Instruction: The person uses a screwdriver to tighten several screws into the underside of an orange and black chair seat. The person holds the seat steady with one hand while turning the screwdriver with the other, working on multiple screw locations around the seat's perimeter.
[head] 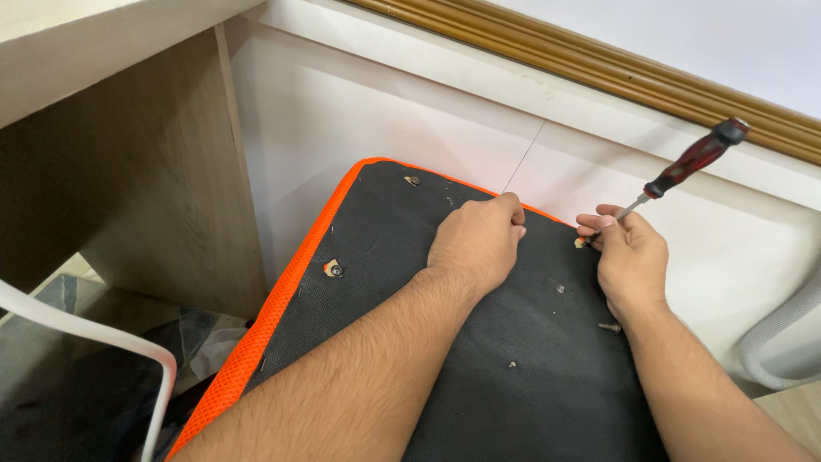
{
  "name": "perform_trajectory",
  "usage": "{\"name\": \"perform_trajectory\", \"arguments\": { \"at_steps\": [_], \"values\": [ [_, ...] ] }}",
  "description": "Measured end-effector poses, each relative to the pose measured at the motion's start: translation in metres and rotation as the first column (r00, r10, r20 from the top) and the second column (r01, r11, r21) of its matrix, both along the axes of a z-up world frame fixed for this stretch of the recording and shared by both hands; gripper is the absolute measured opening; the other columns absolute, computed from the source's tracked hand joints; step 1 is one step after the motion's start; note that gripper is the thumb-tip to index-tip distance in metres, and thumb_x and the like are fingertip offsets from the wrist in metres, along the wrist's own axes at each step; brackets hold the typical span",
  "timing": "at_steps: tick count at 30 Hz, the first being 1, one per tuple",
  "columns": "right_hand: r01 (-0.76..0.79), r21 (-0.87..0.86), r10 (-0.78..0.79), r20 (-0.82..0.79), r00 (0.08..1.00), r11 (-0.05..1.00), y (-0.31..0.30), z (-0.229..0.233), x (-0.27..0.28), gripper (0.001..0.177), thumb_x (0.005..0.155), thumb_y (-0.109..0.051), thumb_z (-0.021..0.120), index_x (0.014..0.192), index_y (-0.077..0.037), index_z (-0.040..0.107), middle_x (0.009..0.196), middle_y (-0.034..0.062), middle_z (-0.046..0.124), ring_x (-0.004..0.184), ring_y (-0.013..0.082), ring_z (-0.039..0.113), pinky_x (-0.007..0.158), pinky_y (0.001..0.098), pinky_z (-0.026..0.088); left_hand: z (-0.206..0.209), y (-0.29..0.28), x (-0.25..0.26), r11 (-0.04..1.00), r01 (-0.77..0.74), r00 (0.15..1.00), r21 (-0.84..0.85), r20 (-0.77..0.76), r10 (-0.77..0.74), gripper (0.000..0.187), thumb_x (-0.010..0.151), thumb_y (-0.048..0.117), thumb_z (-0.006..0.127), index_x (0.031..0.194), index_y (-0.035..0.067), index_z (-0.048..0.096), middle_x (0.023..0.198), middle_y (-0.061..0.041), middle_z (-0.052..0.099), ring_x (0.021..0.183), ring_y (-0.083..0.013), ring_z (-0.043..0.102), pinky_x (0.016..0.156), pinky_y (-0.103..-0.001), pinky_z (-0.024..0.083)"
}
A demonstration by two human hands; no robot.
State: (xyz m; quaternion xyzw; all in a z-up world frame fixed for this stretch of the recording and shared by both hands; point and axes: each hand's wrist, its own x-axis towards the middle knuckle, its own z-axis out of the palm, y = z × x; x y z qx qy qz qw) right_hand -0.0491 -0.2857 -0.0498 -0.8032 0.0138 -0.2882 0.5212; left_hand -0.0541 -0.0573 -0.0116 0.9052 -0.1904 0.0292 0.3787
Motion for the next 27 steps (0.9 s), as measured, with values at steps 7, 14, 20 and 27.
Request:
{"name": "perform_trajectory", "arguments": {
  "at_steps": [7, 14, 20, 27],
  "values": [
    [0.257, -0.091, -0.266, -0.112, 0.957, 0.962, 0.014, 0.008, -0.009, 0.02, 0.101, -0.016, 0.07, 0.106, 0.003, 0.075, 0.091, 0.0072, 0.076, 0.077, 0.0075, 0.063, 0.071, 0.0235, 0.05, 0.002, -0.001, -0.003, 1.0, 0.01, 0.999, 0.03, -0.046, -0.009, 0.023, 0.103, 0.031, 0.053, 0.117, 0.015, 0.064, 0.103, -0.004, 0.075, 0.102, -0.0188, 0.072, 0.092, -0.039, 0.059],
    [0.179, -0.109, -0.186, -0.06, 0.981, 0.978, 0.017, 0.005, -0.009, 0.021, 0.101, -0.017, 0.067, 0.109, 0.001, 0.073, 0.092, 0.0046, 0.078, 0.078, 0.0038, 0.069, 0.072, 0.02, 0.054, 0.002, 0.006, -0.005, 1.0, 0.001, 0.999, 0.017, -0.05, 0.0, 0.023, 0.102, 0.03, 0.054, 0.118, 0.016, 0.063, 0.105, -0.004, 0.074, 0.104, -0.0195, 0.072, 0.093, -0.04, 0.058],
    [0.335, -0.218, -0.371, -0.154, 0.916, 0.917, 0.023, 0.007, -0.011, 0.028, 0.097, -0.02, 0.078, 0.105, 0.006, 0.072, 0.09, 0.0108, 0.075, 0.078, 0.0128, 0.067, 0.07, 0.0271, 0.053, -0.004, 0.009, -0.002, 1.0, -0.001, 1.0, 0.007, -0.031, 0.001, 0.022, 0.102, 0.025, 0.054, 0.121, 0.016, 0.063, 0.109, -0.004, 0.073, 0.108, -0.0208, 0.07, 0.095, -0.04, 0.057],
    [0.246, -0.213, -0.272, -0.101, 0.957, 0.946, 0.029, 0.008, -0.016, 0.019, 0.101, -0.023, 0.066, 0.108, -0.006, 0.073, 0.091, 0.0007, 0.078, 0.085, 0.0064, 0.071, 0.079, 0.0256, 0.054, -0.009, 0.011, 0.0, 0.999, 0.047, 0.999, -0.006, -0.017, -0.047, 0.03, 0.093, 0.006, 0.06, 0.121, 0.015, 0.063, 0.114, 0.002, 0.072, 0.111, -0.0167, 0.069, 0.099, -0.036, 0.056]
  ]
}}
